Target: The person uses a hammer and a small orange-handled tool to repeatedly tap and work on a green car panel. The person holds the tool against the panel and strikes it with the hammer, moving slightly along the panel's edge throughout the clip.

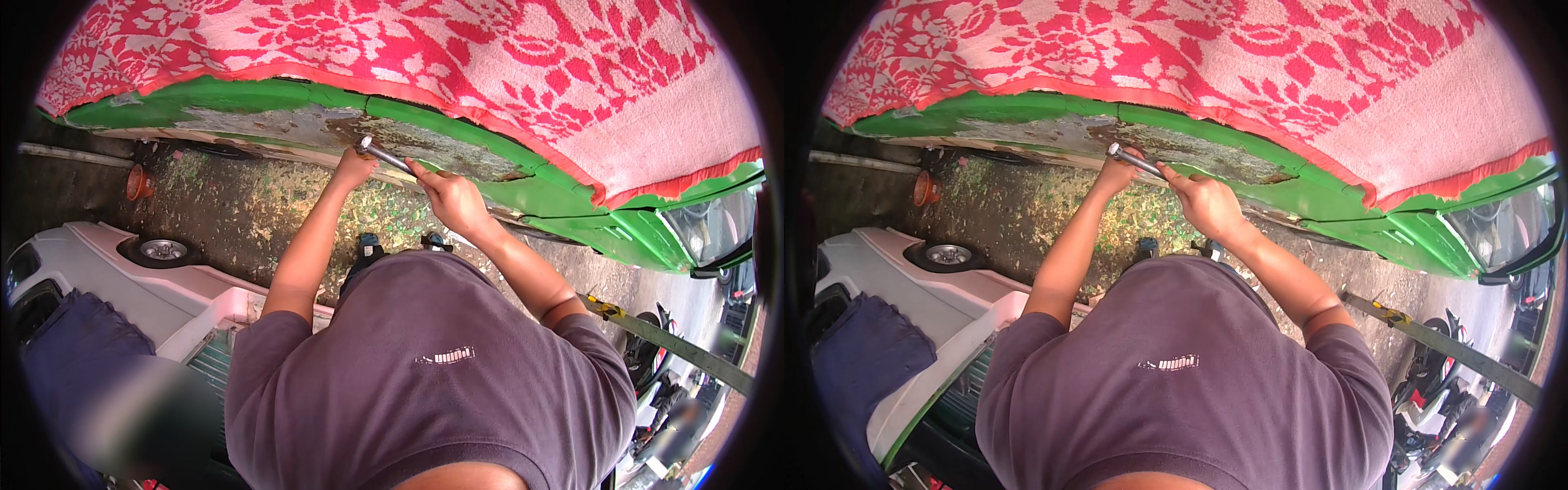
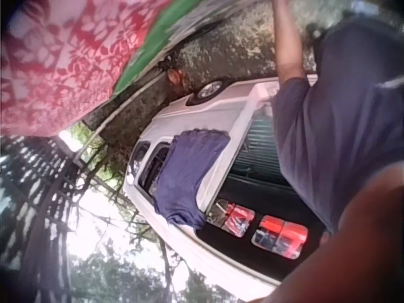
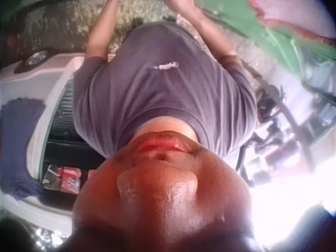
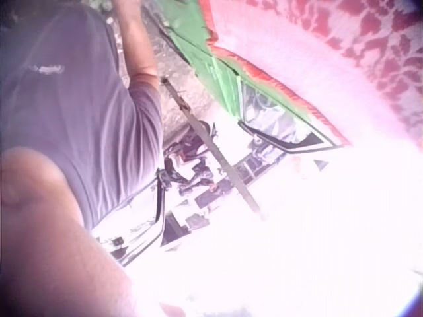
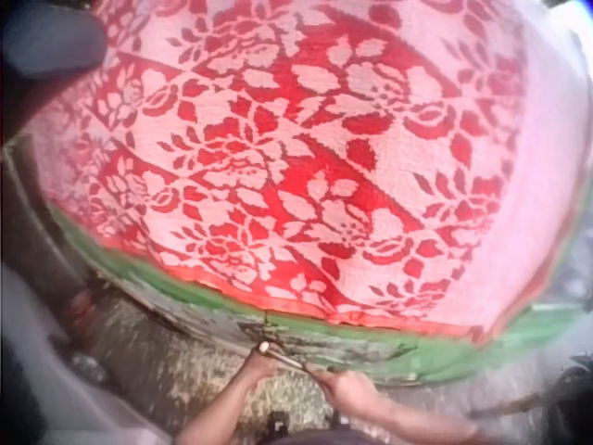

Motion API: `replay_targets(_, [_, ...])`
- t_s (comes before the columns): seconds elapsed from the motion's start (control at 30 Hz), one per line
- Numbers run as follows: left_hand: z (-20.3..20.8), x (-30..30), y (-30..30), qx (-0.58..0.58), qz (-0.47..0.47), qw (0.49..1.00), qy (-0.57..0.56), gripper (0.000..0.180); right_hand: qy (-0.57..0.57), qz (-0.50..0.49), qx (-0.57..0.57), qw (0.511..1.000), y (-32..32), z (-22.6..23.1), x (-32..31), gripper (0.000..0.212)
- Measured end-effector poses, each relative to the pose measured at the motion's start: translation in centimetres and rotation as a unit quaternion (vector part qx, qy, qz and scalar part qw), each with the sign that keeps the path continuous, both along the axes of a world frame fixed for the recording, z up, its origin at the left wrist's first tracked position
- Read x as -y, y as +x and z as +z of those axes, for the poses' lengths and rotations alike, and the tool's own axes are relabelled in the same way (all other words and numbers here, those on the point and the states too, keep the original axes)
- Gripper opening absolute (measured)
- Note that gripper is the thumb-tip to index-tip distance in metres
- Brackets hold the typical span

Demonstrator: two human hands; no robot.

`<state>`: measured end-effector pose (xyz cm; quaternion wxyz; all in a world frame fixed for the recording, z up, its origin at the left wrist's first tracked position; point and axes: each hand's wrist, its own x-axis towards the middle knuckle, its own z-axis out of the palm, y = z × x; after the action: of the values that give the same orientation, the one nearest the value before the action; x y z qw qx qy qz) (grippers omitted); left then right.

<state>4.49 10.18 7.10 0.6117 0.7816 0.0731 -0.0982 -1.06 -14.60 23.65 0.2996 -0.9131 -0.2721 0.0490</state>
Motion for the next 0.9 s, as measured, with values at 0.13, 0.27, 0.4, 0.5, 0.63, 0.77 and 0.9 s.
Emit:
replay_targets(0.13, [-0.8,0.7,-0.7,0.011,0.025,1.0,0.011,0.022,0.078,0.021,0.019,0.997,-0.2,0.0,1.5,0.047])
replay_targets(0.27, [0.1,3.0,-2.0,-0.018,0.085,0.996,-0.006,0.017,-0.008,0.025,-0.071,0.997,0.9,0.1,3.2,0.049])
replay_targets(0.4, [-2.5,3.6,-5.3,0.092,0.092,0.99,-0.05,0.019,0.153,-0.03,-0.076,0.985,0.8,0.4,5.8,0.041])
replay_targets(0.5, [-3.2,4.8,-7.1,0.177,0.087,0.979,-0.055,0.021,0.175,-0.068,-0.116,0.975,1.0,0.4,7.0,0.04])
replay_targets(0.63, [-3.5,6.6,-7.9,0.24,0.097,0.966,-0.004,0.021,0.2,-0.074,-0.095,0.972,0.0,-0.7,7.7,0.041])
replay_targets(0.77, [-2.8,7.0,-8.4,0.252,0.084,0.963,0.053,0.019,0.199,-0.113,-0.149,0.962,-1.2,-0.8,7.3,0.041])
replay_targets(0.9, [-2.4,5.7,-7.2,0.206,0.12,0.971,-0.005,0.011,0.184,-0.144,-0.191,0.953,-1.8,-0.1,6.7,0.04])
